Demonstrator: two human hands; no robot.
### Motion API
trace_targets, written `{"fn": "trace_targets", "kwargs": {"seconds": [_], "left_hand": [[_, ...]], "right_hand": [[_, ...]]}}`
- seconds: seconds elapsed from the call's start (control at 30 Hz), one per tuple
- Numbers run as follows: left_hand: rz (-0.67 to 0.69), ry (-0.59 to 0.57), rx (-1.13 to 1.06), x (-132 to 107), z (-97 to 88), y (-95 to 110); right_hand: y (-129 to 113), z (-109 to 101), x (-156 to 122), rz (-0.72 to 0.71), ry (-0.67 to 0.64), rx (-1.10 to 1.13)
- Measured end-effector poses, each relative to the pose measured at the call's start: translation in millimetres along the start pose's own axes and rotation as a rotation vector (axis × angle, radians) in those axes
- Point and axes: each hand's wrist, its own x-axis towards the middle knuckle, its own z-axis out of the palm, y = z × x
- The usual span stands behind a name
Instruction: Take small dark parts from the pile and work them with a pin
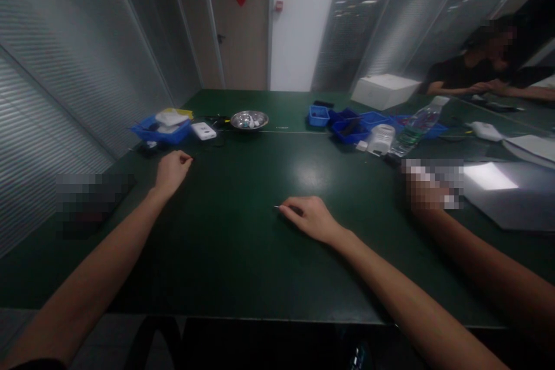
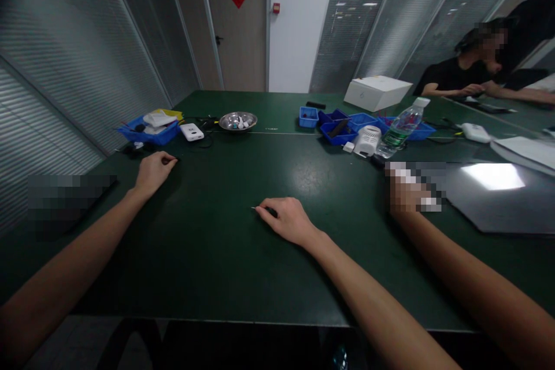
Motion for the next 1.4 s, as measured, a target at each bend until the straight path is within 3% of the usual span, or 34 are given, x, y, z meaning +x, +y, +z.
{"fn": "trace_targets", "kwargs": {"seconds": [0.23,0.37,0.47,0.6,0.7,0.77,1.03,1.4], "left_hand": [[-0.021,-0.02,-0.042,3,-2.0,-2],[0.022,-0.153,-0.137,1,-4.2,15],[0.166,-0.35,-0.284,-19,-2.1,60],[0.481,-0.62,-0.534,-75,8.8,145],[0.6,-0.649,-0.643,-116,16.6,194],[0.604,-0.622,-0.666,-131,18.5,209],[0.659,-0.565,-0.608,-133,18.7,207],[0.692,-0.593,-0.589,-135,17.0,208]], "right_hand": [[-1,0,-1,-0.016,0.011,0.001],[-2,1,0,-0.031,0.02,-0.025],[0,-1,-1,-0.022,0.039,-0.069],[8,-8,-7,0.01,0.08,-0.102],[14,-13,-11,0.026,0.086,-0.114],[17,-15,-13,0.025,0.077,-0.124],[14,-19,-11,0.009,0.028,-0.147],[11,-15,-10,-0.009,0.006,-0.202]]}}
